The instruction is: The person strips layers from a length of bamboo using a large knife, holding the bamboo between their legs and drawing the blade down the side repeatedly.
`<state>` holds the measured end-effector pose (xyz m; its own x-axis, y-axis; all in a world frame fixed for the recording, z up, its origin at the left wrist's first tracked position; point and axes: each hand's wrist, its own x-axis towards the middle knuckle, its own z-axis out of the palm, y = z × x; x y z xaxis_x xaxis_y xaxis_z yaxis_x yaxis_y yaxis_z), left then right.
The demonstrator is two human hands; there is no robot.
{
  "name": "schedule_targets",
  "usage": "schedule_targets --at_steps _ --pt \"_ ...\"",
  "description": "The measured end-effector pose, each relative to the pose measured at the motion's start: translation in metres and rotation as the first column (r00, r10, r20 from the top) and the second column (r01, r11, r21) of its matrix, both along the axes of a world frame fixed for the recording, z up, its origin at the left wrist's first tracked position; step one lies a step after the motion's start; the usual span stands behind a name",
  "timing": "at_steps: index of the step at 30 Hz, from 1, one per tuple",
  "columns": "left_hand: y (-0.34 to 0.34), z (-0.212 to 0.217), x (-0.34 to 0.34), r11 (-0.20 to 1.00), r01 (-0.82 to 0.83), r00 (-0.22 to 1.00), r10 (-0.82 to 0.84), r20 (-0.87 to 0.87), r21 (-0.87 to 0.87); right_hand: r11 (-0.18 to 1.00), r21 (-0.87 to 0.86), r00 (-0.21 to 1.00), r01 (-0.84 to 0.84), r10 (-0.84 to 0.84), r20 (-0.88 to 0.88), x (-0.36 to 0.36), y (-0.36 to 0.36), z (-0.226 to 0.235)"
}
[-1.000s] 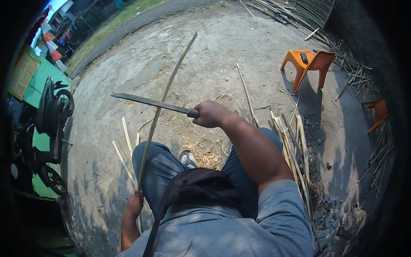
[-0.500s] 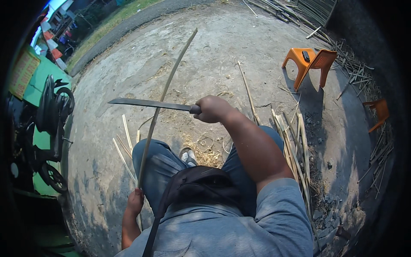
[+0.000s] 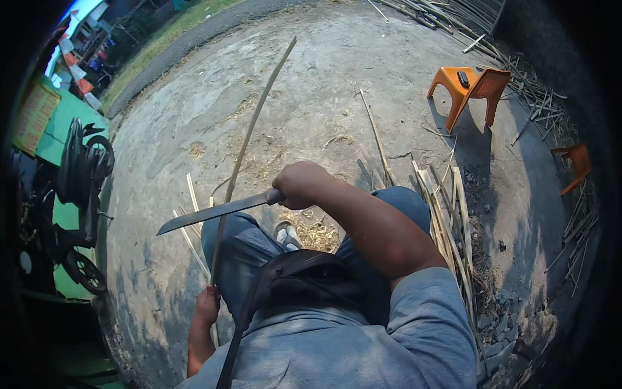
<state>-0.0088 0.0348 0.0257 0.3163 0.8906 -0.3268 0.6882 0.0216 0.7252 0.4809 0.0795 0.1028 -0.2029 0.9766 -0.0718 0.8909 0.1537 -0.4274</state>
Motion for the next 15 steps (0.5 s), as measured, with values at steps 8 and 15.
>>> schedule_targets --at_steps 8,15 --pt "0.004 -0.003 -0.001 1.000 -0.010 1.000 0.011 0.017 -0.024 0.951 -0.092 0.933 0.294 -0.307 -0.190 0.058 0.011 -0.011" --pt "0.001 -0.006 -0.006 0.997 -0.042 0.999 0.044 0.029 -0.061 0.972 -0.139 0.944 0.187 -0.217 -0.246 0.038 0.008 -0.005"
